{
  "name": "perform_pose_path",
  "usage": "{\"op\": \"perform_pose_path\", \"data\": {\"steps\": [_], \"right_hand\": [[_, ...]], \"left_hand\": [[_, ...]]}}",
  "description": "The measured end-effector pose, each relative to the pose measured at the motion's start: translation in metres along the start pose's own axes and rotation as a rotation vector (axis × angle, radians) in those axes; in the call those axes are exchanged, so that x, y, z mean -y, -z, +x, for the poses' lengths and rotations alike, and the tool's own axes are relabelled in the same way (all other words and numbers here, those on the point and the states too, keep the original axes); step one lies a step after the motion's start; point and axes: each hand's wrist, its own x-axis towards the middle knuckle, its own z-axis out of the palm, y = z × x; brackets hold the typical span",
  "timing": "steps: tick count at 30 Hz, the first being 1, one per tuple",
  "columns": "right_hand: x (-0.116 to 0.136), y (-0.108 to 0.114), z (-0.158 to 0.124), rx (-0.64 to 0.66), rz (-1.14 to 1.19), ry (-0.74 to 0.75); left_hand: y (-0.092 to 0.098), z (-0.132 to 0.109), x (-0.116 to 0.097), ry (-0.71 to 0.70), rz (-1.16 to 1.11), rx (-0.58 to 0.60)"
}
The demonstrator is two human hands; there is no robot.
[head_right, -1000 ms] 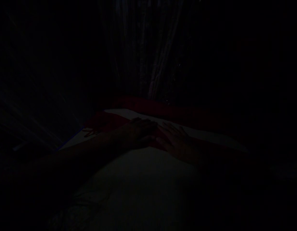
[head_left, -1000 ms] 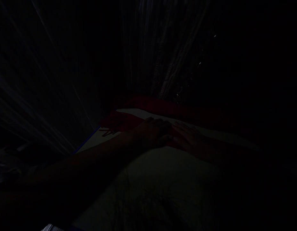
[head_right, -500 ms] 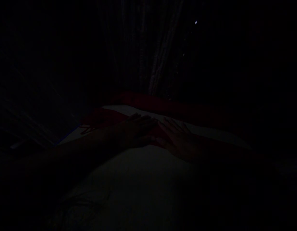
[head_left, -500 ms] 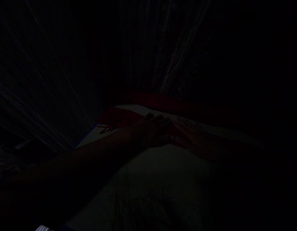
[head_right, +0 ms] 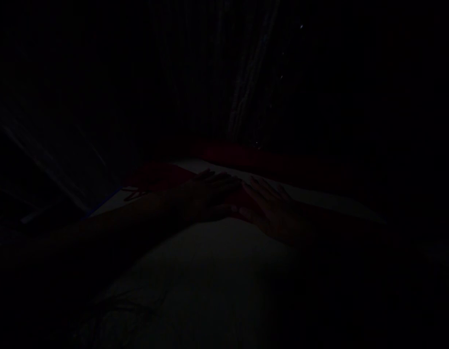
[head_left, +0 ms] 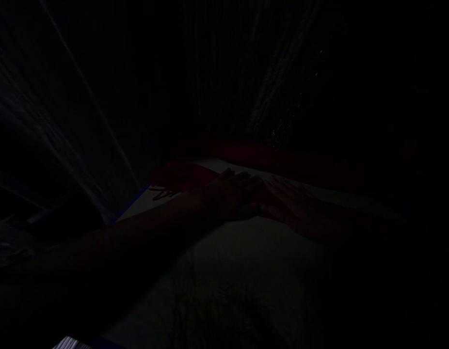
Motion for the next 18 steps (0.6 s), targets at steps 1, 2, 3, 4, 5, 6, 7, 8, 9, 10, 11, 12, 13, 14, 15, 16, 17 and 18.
{"op": "perform_pose_path", "data": {"steps": [1, 2, 3, 4, 5, 6, 7, 8, 9, 10, 11, 12, 13, 14, 15, 16, 17, 18], "right_hand": [[-0.002, -0.001, 0.0, 0.002, 0.001, -0.001], [-0.004, -0.003, 0.0, 0.004, 0.003, -0.004], [-0.006, -0.004, 0.0, 0.005, 0.005, -0.007], [-0.008, -0.005, 0.001, 0.005, 0.009, -0.01], [-0.01, -0.007, 0.001, 0.005, 0.013, -0.012], [-0.011, -0.007, 0.001, 0.006, 0.019, -0.014], [-0.012, -0.007, 0.001, 0.007, 0.024, -0.017], [-0.012, -0.007, 0.001, 0.01, 0.03, -0.021], [-0.011, -0.007, 0.002, 0.012, 0.036, -0.026], [-0.01, -0.006, 0.002, 0.013, 0.041, -0.035], [-0.01, -0.006, 0.002, 0.015, 0.045, -0.043], [-0.009, -0.005, 0.002, 0.017, 0.051, -0.051], [-0.008, -0.005, 0.002, 0.017, 0.057, -0.055], [-0.007, -0.004, 0.002, 0.018, 0.065, -0.057], [-0.007, -0.004, 0.002, 0.021, 0.073, -0.06], [-0.007, -0.003, 0.002, 0.026, 0.08, -0.061], [-0.008, -0.003, 0.002, 0.031, 0.083, -0.06], [-0.008, -0.004, 0.002, 0.034, 0.083, -0.057]], "left_hand": [[-0.001, 0.0, 0.0, -0.005, -0.001, -0.011], [-0.001, 0.0, 0.001, -0.007, -0.001, -0.022], [-0.002, 0.0, 0.001, -0.01, -0.002, -0.031], [-0.002, 0.0, 0.001, -0.008, -0.005, -0.034], [-0.002, 0.0, 0.001, -0.006, -0.008, -0.029], [-0.002, 0.001, 0.001, -0.003, -0.011, -0.029], [-0.002, 0.001, 0.001, -0.004, -0.016, -0.031], [-0.002, 0.001, 0.002, -0.005, -0.019, -0.033], [-0.002, 0.001, 0.002, -0.008, -0.021, -0.035], [-0.002, 0.001, 0.002, -0.015, -0.021, -0.035], [-0.002, 0.001, 0.002, -0.023, -0.02, -0.034], [-0.002, 0.001, 0.003, -0.03, -0.017, -0.028], [-0.002, 0.001, 0.003, -0.034, -0.011, -0.019], [-0.002, 0.001, 0.003, -0.033, -0.006, -0.012], [-0.002, 0.001, 0.003, -0.029, -0.003, -0.006], [-0.001, 0.001, 0.002, -0.024, -0.004, 0.0], [-0.001, 0.001, 0.002, -0.019, -0.006, 0.006], [0.0, 0.001, 0.002, -0.016, -0.009, 0.015]]}}
